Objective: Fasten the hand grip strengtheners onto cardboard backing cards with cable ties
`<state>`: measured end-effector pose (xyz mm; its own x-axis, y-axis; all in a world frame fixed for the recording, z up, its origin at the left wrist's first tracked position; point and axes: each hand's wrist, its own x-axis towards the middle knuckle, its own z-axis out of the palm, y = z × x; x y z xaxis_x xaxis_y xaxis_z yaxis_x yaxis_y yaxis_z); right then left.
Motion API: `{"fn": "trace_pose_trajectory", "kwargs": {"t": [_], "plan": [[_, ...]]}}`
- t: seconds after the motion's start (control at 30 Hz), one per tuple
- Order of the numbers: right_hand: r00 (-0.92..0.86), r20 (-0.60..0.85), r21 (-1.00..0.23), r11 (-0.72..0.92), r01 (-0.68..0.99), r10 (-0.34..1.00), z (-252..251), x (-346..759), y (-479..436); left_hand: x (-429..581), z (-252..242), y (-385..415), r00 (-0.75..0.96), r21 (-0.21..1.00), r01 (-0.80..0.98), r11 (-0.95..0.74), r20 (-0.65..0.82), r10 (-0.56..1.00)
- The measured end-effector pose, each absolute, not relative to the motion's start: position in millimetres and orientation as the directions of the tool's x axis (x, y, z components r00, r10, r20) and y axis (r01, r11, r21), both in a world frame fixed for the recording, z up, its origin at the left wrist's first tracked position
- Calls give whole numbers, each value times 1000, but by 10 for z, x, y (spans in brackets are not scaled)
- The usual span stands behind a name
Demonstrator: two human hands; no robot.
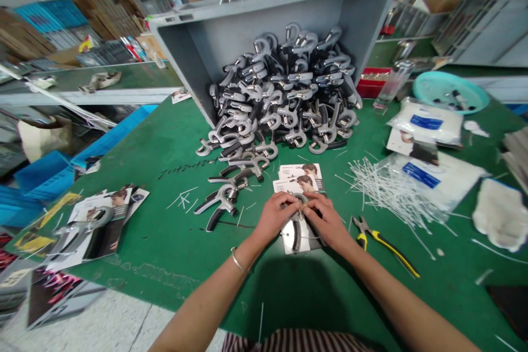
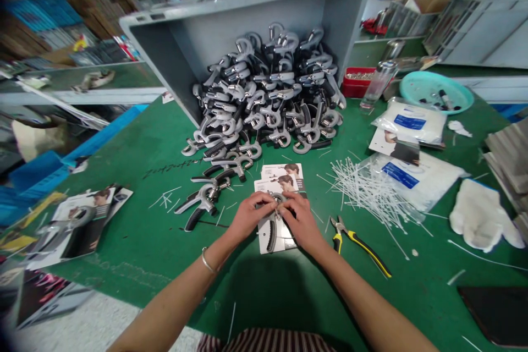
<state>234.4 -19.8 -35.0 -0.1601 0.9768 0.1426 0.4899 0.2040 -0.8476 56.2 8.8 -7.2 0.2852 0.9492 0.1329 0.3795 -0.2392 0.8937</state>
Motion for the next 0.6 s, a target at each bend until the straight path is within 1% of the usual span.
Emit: {"fn": "trace_pose_trajectory", "kwargs": {"t": [0.1,0.17,0.23,0.3,0.37,0.4,0.43,0.47,0.5,0.53,0.57,0.6], "plan": [[-144,157,-846,208,490,977,-389,2352,-180,636,51,-5,268,780,517,-353,244,932],[-109,182,-844,212,492,977,-405,2331,-182,673,87,-133,310,694,575,-434,306,900],[-62,195,-852,200,483,979,-408,2296,-193,692,35,-275,389,603,615,-507,327,861],[-34,201,-860,193,473,979,-405,2263,-203,702,-79,-387,500,492,647,-583,304,811],[-24,207,-860,193,472,978,-406,2244,-205,710,-140,-447,609,370,664,-650,237,757],[-21,211,-859,196,472,977,-410,2241,-203,711,-100,-464,655,317,661,-680,199,729],[-20,214,-860,199,470,977,-416,2241,-198,708,7,-484,698,288,639,-713,171,695],[-18,217,-862,200,466,976,-424,2243,-192,695,183,-517,733,292,605,-740,159,662],[-15,219,-864,201,462,976,-433,2245,-187,668,417,-570,764,321,556,-767,166,623],[-12,221,-867,202,456,975,-441,2247,-183,624,687,-646,794,396,464,-793,212,570],[-7,225,-869,204,452,974,-447,2248,-182,561,958,-743,793,470,397,-789,257,552],[-2,229,-869,205,450,973,-451,2247,-185,480,1194,-850,781,517,330,-790,321,536]]}}
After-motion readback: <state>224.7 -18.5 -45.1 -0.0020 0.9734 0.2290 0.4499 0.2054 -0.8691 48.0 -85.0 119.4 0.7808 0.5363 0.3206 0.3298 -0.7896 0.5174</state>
